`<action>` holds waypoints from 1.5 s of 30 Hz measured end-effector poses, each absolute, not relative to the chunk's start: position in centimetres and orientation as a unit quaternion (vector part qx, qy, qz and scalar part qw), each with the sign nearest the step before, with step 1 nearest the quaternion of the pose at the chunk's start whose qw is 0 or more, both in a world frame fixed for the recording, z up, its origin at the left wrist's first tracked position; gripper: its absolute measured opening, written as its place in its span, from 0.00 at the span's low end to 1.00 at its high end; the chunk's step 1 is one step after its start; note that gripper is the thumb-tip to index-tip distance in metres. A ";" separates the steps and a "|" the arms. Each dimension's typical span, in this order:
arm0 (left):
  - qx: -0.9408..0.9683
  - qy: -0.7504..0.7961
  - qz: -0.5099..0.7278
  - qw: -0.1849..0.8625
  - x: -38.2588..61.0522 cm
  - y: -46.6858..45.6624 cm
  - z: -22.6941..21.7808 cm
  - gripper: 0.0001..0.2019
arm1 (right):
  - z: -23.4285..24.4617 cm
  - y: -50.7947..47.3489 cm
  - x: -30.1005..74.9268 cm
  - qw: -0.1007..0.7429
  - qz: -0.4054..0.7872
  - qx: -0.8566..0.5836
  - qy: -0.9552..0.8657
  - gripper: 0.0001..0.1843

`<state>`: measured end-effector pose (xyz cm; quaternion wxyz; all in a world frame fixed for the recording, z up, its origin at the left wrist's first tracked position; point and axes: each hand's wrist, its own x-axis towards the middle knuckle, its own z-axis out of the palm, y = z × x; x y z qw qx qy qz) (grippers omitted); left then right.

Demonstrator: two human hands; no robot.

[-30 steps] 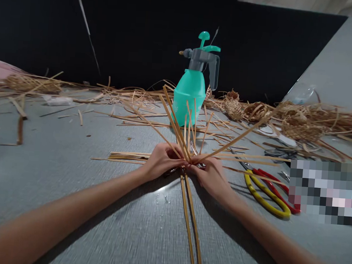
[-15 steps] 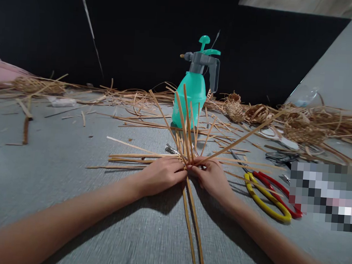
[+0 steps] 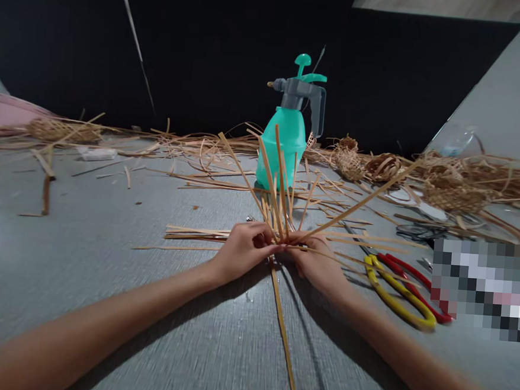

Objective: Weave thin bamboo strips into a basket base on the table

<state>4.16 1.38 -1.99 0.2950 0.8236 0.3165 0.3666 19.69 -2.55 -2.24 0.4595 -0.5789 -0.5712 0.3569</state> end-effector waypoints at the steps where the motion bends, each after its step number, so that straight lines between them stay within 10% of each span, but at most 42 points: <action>1: 0.810 0.319 0.379 0.315 4.3 1.3 -2.0 0.10 | -2.1 -2.6 19.7 0.445 0.348 -0.586 -0.581 0.09; 45: 0.721 0.350 0.409 0.437 5.1 1.6 -2.0 0.05 | -1.8 -3.1 19.3 0.506 0.499 -0.514 -0.480 0.07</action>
